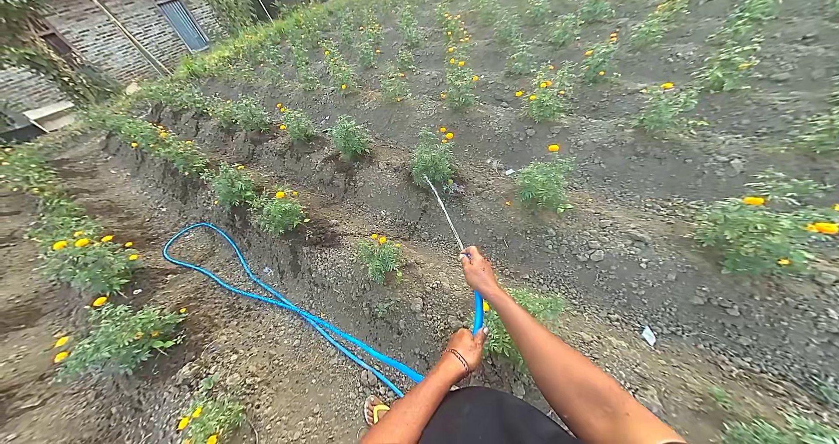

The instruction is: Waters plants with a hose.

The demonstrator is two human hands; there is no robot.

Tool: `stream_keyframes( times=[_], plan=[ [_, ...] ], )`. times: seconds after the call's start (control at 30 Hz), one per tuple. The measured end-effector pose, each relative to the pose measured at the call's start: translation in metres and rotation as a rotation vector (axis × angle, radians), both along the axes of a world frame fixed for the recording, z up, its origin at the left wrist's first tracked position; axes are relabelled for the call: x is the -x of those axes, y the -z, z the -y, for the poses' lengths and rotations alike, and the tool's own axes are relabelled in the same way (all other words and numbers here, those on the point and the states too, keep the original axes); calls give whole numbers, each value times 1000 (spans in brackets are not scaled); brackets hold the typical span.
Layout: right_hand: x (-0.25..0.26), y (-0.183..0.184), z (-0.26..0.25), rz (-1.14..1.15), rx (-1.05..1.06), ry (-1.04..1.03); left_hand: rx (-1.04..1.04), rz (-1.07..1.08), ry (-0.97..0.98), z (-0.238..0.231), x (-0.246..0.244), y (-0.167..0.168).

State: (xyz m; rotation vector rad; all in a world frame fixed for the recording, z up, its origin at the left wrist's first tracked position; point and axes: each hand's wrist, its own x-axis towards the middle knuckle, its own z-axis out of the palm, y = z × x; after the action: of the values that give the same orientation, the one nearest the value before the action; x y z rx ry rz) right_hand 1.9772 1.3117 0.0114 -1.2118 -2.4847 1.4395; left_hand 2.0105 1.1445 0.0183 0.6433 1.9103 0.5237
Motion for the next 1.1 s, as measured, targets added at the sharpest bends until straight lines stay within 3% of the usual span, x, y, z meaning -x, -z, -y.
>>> stream_keyframes(
  times=[0.87, 1.1],
  plan=[
    [9, -6, 4, -5, -8, -40, 10, 13, -20, 2, 5, -1],
    [3, 2, -1, -7, 2, 60, 10, 12, -6, 0, 5, -2]
  ],
)
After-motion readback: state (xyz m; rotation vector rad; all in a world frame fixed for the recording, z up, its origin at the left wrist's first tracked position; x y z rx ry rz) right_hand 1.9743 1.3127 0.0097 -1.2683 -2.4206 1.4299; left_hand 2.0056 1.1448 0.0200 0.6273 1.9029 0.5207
